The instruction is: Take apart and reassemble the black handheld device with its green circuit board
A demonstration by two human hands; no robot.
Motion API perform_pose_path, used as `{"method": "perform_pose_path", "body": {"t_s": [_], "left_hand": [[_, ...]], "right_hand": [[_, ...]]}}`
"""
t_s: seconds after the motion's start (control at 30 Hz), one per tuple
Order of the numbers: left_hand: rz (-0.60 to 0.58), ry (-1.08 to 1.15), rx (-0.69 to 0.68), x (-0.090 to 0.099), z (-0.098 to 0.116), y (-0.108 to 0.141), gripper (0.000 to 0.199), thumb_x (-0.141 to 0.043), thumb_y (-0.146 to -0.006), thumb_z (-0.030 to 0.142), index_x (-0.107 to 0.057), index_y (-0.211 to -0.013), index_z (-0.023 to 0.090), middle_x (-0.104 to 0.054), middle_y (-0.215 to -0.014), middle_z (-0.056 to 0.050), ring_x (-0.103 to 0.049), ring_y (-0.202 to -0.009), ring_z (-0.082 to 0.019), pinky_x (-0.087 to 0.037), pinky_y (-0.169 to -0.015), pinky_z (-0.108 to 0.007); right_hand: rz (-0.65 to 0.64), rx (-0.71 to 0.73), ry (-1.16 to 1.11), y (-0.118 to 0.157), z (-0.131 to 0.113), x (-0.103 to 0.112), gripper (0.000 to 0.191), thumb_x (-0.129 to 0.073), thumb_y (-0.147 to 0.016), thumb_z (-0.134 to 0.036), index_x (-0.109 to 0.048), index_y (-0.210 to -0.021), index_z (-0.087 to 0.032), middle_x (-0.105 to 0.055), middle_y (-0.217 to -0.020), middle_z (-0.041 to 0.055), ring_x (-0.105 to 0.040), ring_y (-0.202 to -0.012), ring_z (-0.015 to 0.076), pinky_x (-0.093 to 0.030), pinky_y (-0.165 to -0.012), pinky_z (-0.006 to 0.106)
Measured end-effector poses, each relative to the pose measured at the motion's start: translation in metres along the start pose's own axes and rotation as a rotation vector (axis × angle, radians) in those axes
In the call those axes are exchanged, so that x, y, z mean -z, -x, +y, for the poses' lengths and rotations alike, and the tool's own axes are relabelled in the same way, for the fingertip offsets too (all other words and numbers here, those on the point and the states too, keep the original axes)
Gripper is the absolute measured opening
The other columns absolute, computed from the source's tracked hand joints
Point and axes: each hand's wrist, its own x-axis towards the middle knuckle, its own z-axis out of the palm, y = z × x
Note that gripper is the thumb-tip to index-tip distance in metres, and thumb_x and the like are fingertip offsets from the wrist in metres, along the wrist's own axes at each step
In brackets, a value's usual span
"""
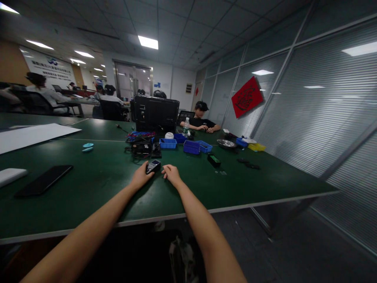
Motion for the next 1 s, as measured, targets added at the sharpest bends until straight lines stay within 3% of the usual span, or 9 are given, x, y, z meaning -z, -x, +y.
{"method": "perform_pose_path", "body": {"t_s": [0.17, 0.37, 0.7, 1.0], "left_hand": [[-0.005, -0.017, 0.003, 0.004, -0.005, -0.002, 0.052, -0.056, -0.071, 0.03, -0.046, -0.119, 0.013, -0.056, -0.116, -0.012, -0.052, -0.107, -0.022, -0.039, -0.091, -0.03], [0.014, -0.07, 0.051, 0.023, -0.025, -0.004, 0.054, -0.054, -0.072, 0.033, -0.045, -0.121, 0.012, -0.055, -0.117, -0.013, -0.052, -0.106, -0.022, -0.038, -0.09, -0.031], [0.068, -0.243, 0.226, 0.083, -0.079, -0.008, 0.055, -0.051, -0.073, 0.038, -0.044, -0.12, 0.01, -0.055, -0.116, -0.016, -0.052, -0.105, -0.024, -0.039, -0.087, -0.03], [0.249, -0.301, 0.514, 0.142, -0.135, -0.006, 0.063, -0.052, -0.072, 0.043, -0.04, -0.125, 0.01, -0.054, -0.117, -0.018, -0.051, -0.106, -0.031, -0.043, -0.083, -0.038]], "right_hand": [[0.135, 0.02, 0.083, -0.007, 0.005, 0.015, 0.021, -0.047, -0.074, -0.03, -0.059, -0.078, -0.013, -0.059, -0.059, -0.0006, -0.046, -0.037, 0.006, -0.033, -0.037, 0.017], [0.15, 0.019, 0.125, -0.011, 0.013, 0.025, 0.021, -0.047, -0.073, -0.028, -0.06, -0.08, -0.013, -0.059, -0.059, -0.0005, -0.047, -0.04, 0.0066, -0.035, -0.041, 0.017], [0.116, 0.02, 0.162, -0.012, 0.013, 0.025, 0.016, -0.047, -0.073, -0.025, -0.059, -0.076, -0.013, -0.059, -0.06, 0.0001, -0.048, -0.042, 0.0066, -0.037, -0.043, 0.017], [0.115, 0.006, 0.162, -0.011, 0.01, 0.025, 0.017, -0.047, -0.073, -0.022, -0.06, -0.08, -0.013, -0.06, -0.061, 0.0003, -0.049, -0.042, 0.0066, -0.038, -0.044, 0.018]]}}
